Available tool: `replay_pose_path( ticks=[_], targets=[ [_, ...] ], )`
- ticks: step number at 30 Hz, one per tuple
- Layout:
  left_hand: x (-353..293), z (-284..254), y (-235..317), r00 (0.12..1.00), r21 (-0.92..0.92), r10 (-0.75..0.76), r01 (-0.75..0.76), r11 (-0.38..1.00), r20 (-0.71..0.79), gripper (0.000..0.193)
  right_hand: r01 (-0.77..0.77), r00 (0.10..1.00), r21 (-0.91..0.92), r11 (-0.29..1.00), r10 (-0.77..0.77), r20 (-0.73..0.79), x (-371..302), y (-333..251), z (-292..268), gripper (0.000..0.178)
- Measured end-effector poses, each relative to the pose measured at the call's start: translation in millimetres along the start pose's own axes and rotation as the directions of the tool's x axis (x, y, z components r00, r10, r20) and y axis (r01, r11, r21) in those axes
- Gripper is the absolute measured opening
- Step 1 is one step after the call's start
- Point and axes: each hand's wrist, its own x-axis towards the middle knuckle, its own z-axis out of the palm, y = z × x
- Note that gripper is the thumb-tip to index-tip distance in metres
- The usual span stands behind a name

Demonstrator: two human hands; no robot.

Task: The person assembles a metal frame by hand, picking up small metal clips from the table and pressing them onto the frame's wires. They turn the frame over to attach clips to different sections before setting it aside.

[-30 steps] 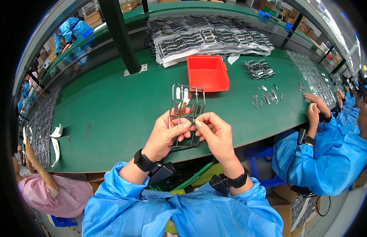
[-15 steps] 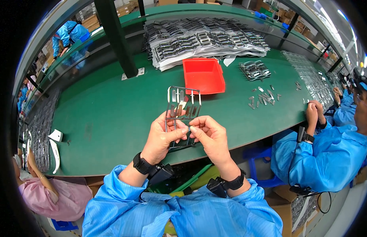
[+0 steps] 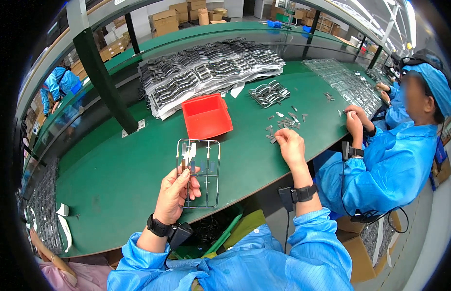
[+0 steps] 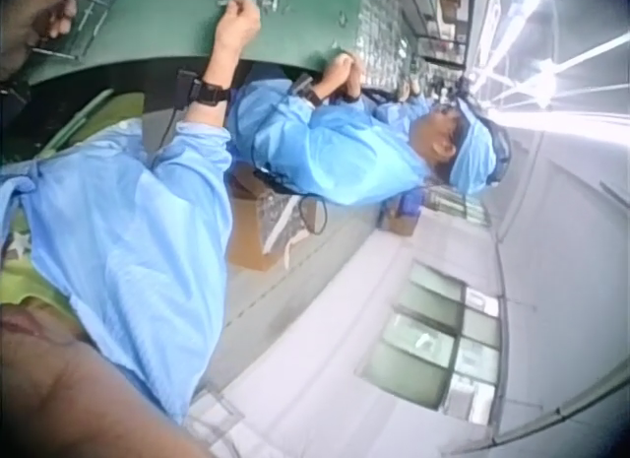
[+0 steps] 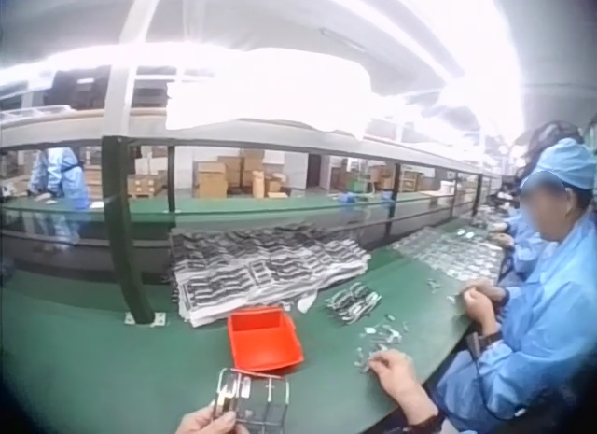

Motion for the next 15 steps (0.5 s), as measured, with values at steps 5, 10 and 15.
replay_pose_path(
  ticks=[5, 10, 15],
  targets=[
    [2.7, -2.3, -1.7, 0.998, -0.018, -0.037, 0.038, 0.999, 0.047, 0.032, 0.095, 0.990, -0.085, 0.992, -0.103, -0.098, 5.6, -2.2, 3.1, 0.008],
    [3.4, -1.7, 0.5, 0.996, -0.013, -0.062, 0.062, 0.998, 0.066, 0.032, 0.146, 0.977, -0.057, 0.988, -0.153, -0.147, -14.1, -31.6, 7.9, 0.013],
    [2.7, -4.0, 1.6, 0.993, -0.010, -0.059, 0.061, 0.998, 0.101, 0.032, 0.255, 0.947, -0.190, 0.948, -0.284, -0.151, -26.5, -47.6, 13.5, 0.018]
  ],
)
